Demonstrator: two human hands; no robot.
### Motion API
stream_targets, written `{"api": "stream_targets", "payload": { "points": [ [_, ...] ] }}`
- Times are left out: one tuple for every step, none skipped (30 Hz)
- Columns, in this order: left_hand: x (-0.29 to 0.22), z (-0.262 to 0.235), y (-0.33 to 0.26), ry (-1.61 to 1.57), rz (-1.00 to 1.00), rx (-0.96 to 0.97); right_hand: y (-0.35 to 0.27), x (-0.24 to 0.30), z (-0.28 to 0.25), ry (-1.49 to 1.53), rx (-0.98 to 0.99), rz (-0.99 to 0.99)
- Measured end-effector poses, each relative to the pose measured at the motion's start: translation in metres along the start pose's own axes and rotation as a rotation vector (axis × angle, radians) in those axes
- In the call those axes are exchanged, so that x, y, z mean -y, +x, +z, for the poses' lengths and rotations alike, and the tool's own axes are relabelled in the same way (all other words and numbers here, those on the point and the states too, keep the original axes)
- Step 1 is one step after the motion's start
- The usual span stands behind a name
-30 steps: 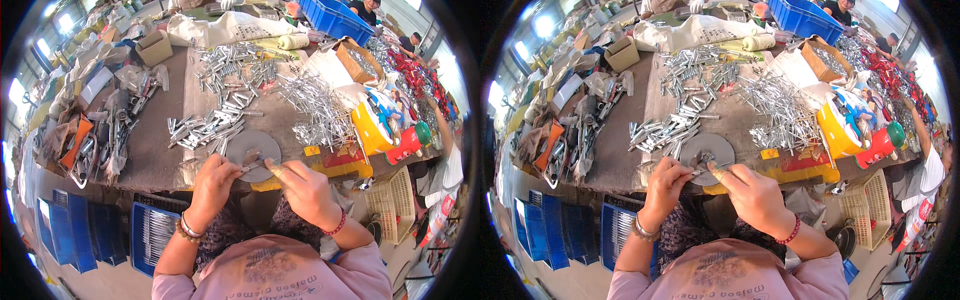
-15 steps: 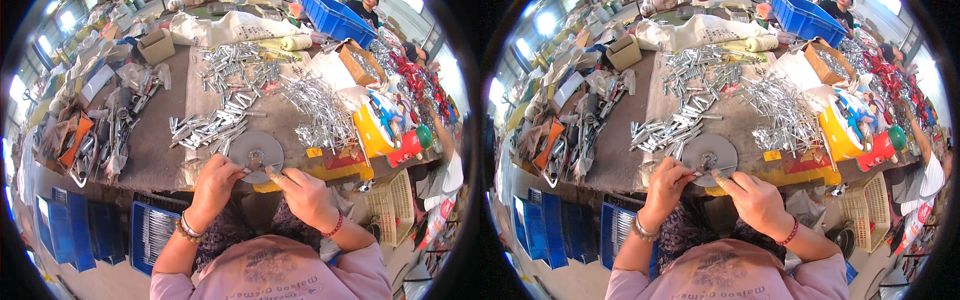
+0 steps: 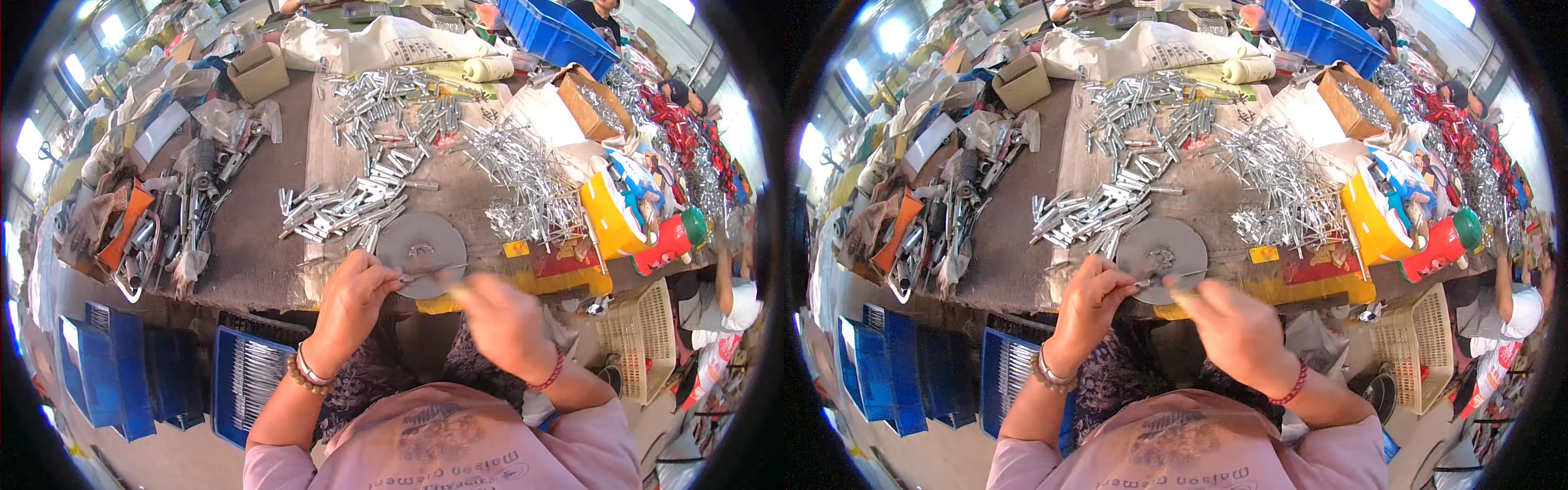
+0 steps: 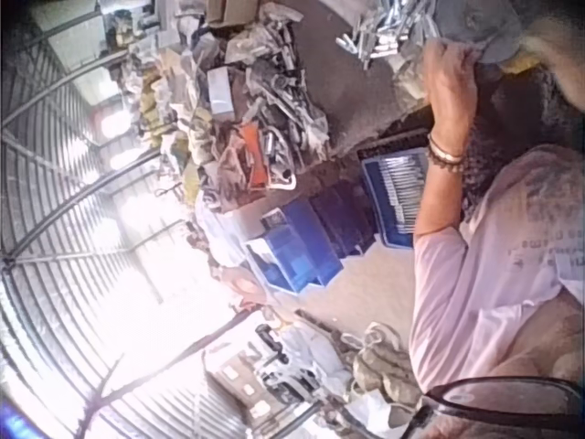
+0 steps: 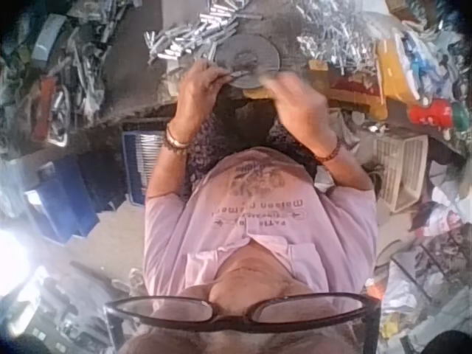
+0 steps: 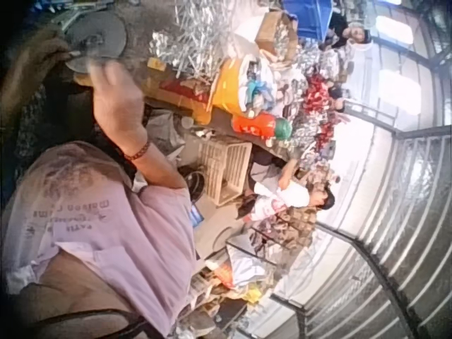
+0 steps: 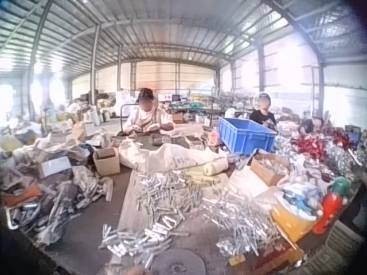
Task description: Processing small metal components using a manual press tool and sorting them into a bin.
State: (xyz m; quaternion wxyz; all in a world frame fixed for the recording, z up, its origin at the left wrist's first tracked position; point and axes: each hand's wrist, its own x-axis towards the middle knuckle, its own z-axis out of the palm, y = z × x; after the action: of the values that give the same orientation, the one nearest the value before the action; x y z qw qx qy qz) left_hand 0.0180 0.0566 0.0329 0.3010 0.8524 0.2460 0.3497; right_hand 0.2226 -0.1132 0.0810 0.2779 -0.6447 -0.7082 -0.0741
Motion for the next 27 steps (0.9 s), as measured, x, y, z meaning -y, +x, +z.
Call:
{"api": "stream_targets", "payload": {
  "points": [
    [0.001,0.001,0.0,-0.001,-0.001,-0.001,0.0,-0.001,0.003,-0.002,0.001,0.001],
    [0.002,0.002,0.0,-0.003,-0.001,-0.001,0.001,-0.002,0.006,-0.01,0.032,0.023],
    [0.002,0.001,-0.001,-0.003,-0.003,0.0,0.002,-0.002,0.008,-0.016,0.062,0.045],
    [0.002,0.0,-0.001,0.001,0.001,0.002,0.006,-0.002,0.003,-0.029,0.083,0.078],
    [0.002,0.0,-0.001,0.005,0.005,0.004,0.008,0.001,0.0,-0.027,0.085,0.08],
    [0.003,0.0,0.0,0.005,0.001,0.002,0.01,0.004,-0.003,0.023,-0.031,0.074],
    [0.003,0.0,0.0,0.0,0.007,-0.002,0.012,0.006,-0.005,0.073,-0.147,0.069],
    [0.003,0.001,-0.001,-0.005,0.011,-0.006,0.013,0.009,-0.008,0.159,-0.236,0.075],
    [0.003,0.001,0.0,-0.007,0.013,-0.006,0.009,0.008,-0.005,0.157,-0.236,0.075],
    [0.002,0.002,0.0,-0.011,0.013,-0.005,0.002,0.005,0.001,0.136,-0.22,0.05],
    [0.002,0.002,0.001,-0.014,0.014,-0.004,-0.001,0.004,0.004,0.115,-0.203,0.025],
    [0.001,0.001,0.0,-0.015,0.016,-0.001,0.002,0.008,0.0,0.06,0.111,0.093],
    [0.001,0.001,0.0,-0.002,0.006,0.002,0.001,0.004,0.004,0.059,0.109,0.095],
    [0.0,0.001,0.0,0.012,-0.004,0.005,0.0,-0.001,0.011,0.083,0.1,0.135],
    [0.0,0.0,0.0,0.013,-0.005,0.004,0.001,-0.004,0.013,0.111,0.093,0.17],
    [-0.001,0.0,0.0,0.009,0.007,0.009,0.007,-0.004,0.012,0.215,0.027,0.204],
    [-0.001,-0.001,0.001,0.005,0.019,0.015,0.013,-0.008,0.01,0.217,0.028,0.202],
    [-0.001,-0.001,0.0,0.006,0.017,0.015,0.02,-0.012,0.009,0.277,0.047,0.199],
    [0.0,-0.001,0.0,0.016,0.018,0.018,0.025,-0.017,0.008,0.338,0.066,0.197],
    [0.0,-0.001,-0.001,0.026,0.019,0.02,0.027,-0.022,0.006,0.31,0.168,0.238],
    [0.0,-0.002,0.0,0.028,0.021,0.021,0.03,-0.025,0.008,0.311,0.165,0.238],
    [0.0,-0.002,0.0,0.034,0.02,0.025,0.032,-0.029,0.012,0.121,0.107,0.137],
    [0.0,-0.003,0.0,0.039,0.018,0.03,0.033,-0.031,0.015,-0.068,0.049,0.036],
    [-0.001,-0.003,0.0,0.041,0.018,0.031,0.032,-0.026,0.013,-0.114,0.031,0.017],
    [-0.002,-0.002,0.0,0.048,0.012,0.019,0.028,-0.018,0.014,-0.112,0.031,0.018],
    [-0.003,-0.001,-0.001,0.053,0.006,0.008,0.021,-0.01,0.016,-0.064,0.102,0.072],
    [-0.002,-0.001,-0.002,0.054,0.007,0.01,0.013,-0.003,0.017,-0.018,0.172,0.126]
  ]
}}
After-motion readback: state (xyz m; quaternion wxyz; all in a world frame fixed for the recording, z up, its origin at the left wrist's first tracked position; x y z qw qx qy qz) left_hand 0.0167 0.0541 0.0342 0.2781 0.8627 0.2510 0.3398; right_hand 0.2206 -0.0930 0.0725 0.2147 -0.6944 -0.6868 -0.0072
